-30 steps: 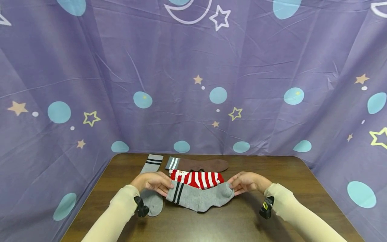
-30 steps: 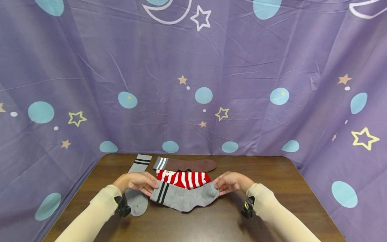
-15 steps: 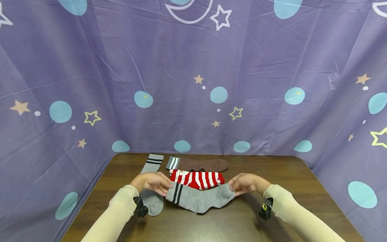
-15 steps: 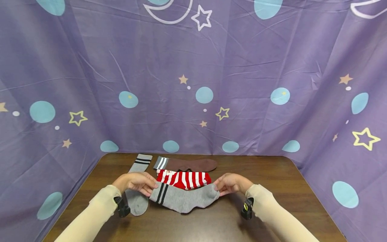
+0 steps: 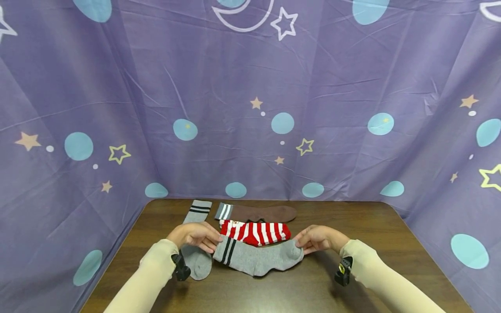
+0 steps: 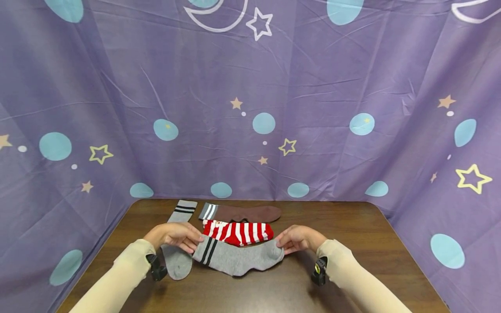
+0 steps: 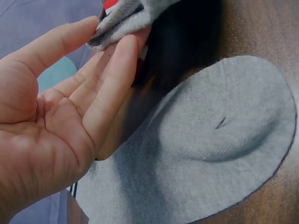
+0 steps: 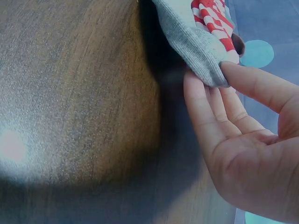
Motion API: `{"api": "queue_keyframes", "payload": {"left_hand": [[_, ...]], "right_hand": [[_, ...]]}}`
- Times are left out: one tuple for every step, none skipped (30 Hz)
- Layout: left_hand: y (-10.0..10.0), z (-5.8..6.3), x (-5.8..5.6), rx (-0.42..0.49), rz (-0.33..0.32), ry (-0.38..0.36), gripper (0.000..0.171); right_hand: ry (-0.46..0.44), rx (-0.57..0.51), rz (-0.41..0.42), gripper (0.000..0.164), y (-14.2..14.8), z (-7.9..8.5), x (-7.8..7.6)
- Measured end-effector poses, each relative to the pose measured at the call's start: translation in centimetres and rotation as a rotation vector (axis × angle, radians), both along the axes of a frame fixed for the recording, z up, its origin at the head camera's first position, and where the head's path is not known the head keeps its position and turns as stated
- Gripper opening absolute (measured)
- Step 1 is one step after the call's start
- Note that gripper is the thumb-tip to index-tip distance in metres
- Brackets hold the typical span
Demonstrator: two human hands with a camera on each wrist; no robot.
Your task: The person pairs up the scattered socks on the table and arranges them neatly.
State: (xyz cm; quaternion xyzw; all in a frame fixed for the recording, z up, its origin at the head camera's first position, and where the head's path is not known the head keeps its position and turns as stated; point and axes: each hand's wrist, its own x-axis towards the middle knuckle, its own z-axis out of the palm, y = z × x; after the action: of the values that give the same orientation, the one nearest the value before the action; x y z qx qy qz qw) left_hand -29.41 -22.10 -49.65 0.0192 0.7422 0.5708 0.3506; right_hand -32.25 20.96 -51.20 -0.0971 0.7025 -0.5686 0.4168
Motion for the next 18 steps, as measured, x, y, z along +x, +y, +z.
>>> {"api": "queue_keyframes", "payload": {"left_hand": [[-0.02, -0.02, -0.02, -0.003, 0.002, 0.003, 0.003], [-0.02, -0.02, -0.02, -0.006, 0.003, 0.006, 0.004], [-0.02, -0.01, -0.03, -0.009, 0.003, 0.007, 0.004], [-0.03, -0.03, -0.05, -0.011, 0.003, 0.007, 0.004], [-0.05, -0.07, -0.07, -0.013, 0.002, 0.005, 0.004], [-0.06, -0.11, -0.1, -0.015, 0.0, 0.002, 0.003], [-0.06, -0.12, -0.12, -0.019, -0.004, -0.002, 0.002], [-0.05, -0.1, -0.11, -0.023, -0.005, -0.006, 0.002], [-0.04, -0.11, -0.12, -0.027, -0.006, -0.012, 0.003], [-0.03, -0.12, -0.12, -0.034, -0.009, -0.02, 0.004], [0.0, -0.12, -0.1, -0.041, -0.012, -0.024, 0.005], [0.03, -0.1, -0.08, -0.049, -0.015, -0.027, 0.006], [0.05, -0.1, -0.04, -0.057, -0.014, -0.029, 0.006], [0.07, -0.08, 0.01, -0.064, -0.012, -0.03, 0.006], [0.1, -0.08, 0.06, -0.072, -0.01, -0.03, 0.006], [0.11, -0.06, 0.1, -0.079, -0.01, -0.026, 0.006], [0.13, -0.06, 0.13, -0.085, -0.005, -0.023, 0.005], [0.14, -0.08, 0.14, -0.09, -0.001, -0.023, 0.005]], "right_hand": [[-0.001, -0.001, 0.001, 0.019, -0.01, -0.04, 0.01], [-0.003, -0.003, 0.001, 0.019, -0.02, -0.1, 0.02], [-0.004, -0.005, 0.001, 0.019, -0.05, -0.12, 0.04], [-0.005, -0.006, 0.001, 0.019, -0.11, -0.14, 0.06], [-0.006, -0.006, 0.0, 0.019, -0.15, -0.15, 0.06], [-0.006, -0.005, -0.002, 0.019, -0.19, -0.16, 0.07], [-0.006, -0.004, -0.003, 0.018, -0.2, -0.15, 0.07], [-0.007, -0.002, -0.005, 0.018, -0.23, -0.16, 0.06], [-0.008, 0.002, -0.007, 0.018, -0.25, -0.15, 0.05], [-0.009, 0.007, -0.011, 0.018, -0.27, -0.17, 0.03], [-0.01, 0.011, -0.013, 0.017, -0.26, -0.19, 0.01], [-0.012, 0.017, -0.016, 0.017, -0.28, -0.22, 0.0], [-0.015, 0.024, -0.022, 0.017, -0.3, -0.24, -0.02], [-0.015, 0.033, -0.028, 0.017, -0.3, -0.27, -0.03], [-0.014, 0.04, -0.036, 0.017, -0.3, -0.28, -0.02], [-0.014, 0.048, -0.043, 0.017, -0.31, -0.27, -0.01], [-0.014, 0.055, -0.05, 0.017, -0.31, -0.26, 0.0], [-0.014, 0.061, -0.057, 0.017, -0.32, -0.28, 0.01]]}}
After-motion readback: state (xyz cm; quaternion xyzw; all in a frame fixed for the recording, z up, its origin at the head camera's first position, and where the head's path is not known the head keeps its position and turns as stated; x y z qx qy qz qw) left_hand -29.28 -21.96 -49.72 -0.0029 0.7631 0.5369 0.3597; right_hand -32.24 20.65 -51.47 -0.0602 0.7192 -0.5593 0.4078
